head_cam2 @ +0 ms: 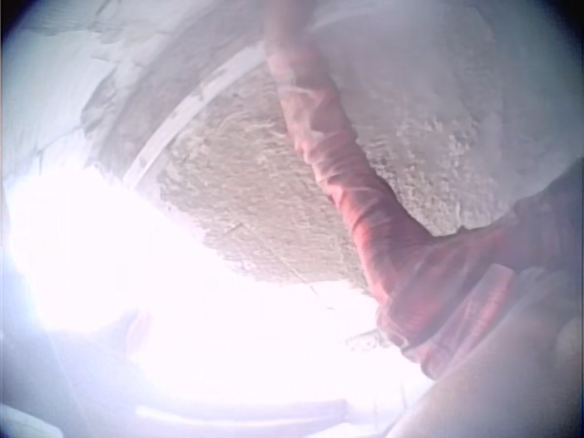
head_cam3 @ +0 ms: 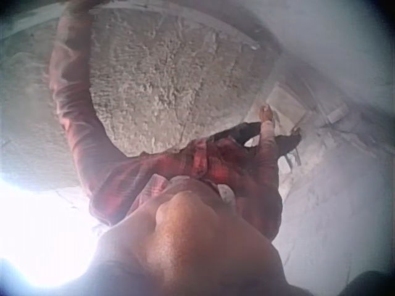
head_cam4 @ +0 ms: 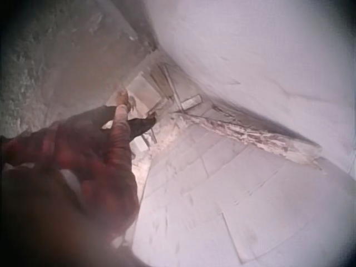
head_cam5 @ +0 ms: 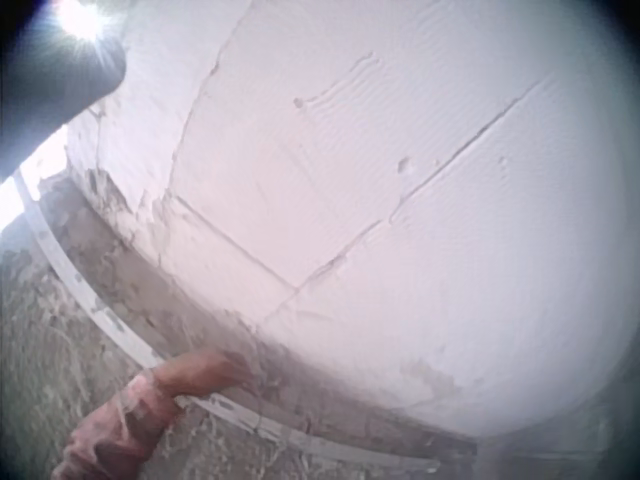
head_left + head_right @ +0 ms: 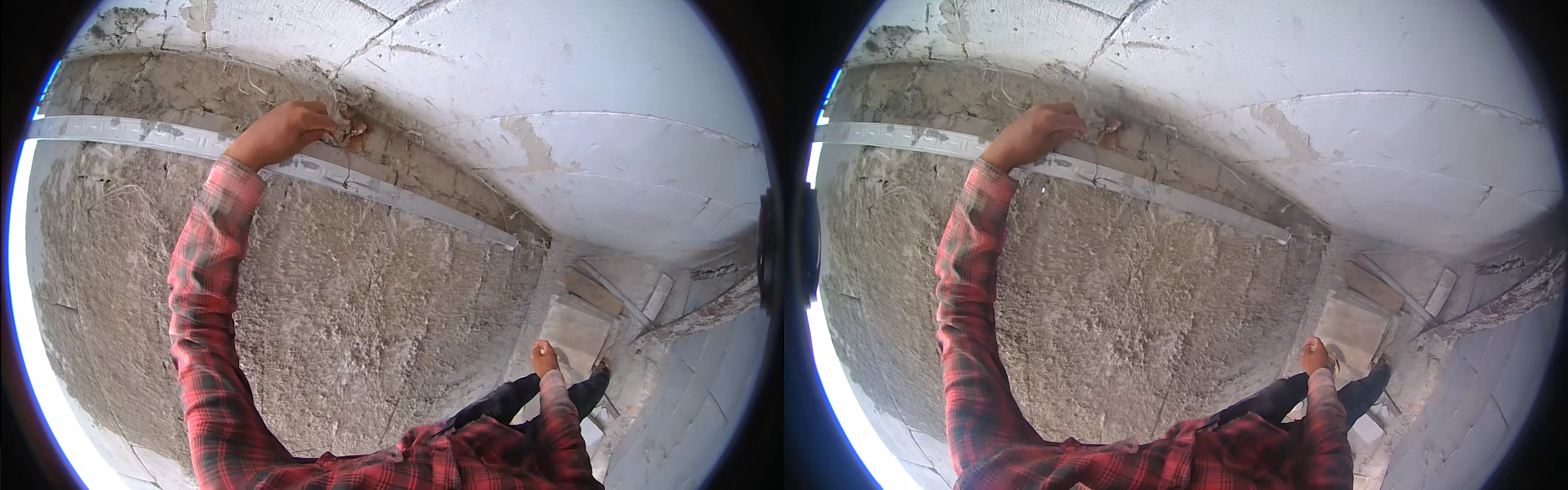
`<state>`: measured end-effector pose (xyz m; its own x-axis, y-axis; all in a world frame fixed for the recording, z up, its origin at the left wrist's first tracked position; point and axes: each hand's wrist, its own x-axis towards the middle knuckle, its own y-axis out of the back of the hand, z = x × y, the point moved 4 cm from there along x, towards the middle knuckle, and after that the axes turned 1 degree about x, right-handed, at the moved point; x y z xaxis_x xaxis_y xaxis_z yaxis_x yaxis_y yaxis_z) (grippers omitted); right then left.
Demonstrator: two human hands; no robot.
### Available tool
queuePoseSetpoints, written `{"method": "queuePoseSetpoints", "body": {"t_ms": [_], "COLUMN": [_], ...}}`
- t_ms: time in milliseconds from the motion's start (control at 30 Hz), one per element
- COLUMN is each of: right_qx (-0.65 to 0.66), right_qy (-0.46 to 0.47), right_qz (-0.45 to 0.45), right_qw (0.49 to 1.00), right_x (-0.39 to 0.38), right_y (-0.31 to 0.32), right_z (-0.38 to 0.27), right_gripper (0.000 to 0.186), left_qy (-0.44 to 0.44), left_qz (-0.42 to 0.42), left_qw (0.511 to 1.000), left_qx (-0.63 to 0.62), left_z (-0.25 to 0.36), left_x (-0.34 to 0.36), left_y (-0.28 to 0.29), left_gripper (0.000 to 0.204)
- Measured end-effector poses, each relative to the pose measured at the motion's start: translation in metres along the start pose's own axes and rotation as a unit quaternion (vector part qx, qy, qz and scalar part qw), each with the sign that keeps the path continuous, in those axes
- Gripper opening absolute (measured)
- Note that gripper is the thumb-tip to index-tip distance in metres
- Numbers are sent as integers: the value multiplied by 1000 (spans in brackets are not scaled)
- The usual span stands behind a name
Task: The person secures a metal trim piece to a wall using a hammer and nails. They repeatedly position the trim, hammer nails into the wall, and adjust the trim along the wall surface.
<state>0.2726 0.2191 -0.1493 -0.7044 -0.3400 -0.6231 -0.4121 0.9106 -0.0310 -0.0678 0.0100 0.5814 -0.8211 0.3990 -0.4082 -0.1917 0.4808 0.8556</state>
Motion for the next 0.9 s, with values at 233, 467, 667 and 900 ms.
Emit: {"method": "queuePoseSetpoints", "body": {"t_ms": [233, 467, 667, 900], "right_qx": [-328, -493, -444, -415], "right_qy": [-3, 0, 108, 84], "right_qz": [156, 158, 122, 125], "right_qw": [932, 856, 881, 897], "right_x": [41, 74, 69, 47], "right_y": [91, 120, 113, 82], "right_z": [57, 99, 80, 84], "right_gripper": [64, 64, 67, 56], "left_qy": [46, 80, 65, 101], "left_qz": [6, 7, 2, 77], "left_qw": [998, 992, 983, 973], "left_qx": [35, 97, 170, 193], "left_z": [8, 10, -15, -9], "left_x": [-4, -12, -25, -38], "left_y": [-6, -26, -37, -31], "left_gripper": [14, 9, 11, 17]}}
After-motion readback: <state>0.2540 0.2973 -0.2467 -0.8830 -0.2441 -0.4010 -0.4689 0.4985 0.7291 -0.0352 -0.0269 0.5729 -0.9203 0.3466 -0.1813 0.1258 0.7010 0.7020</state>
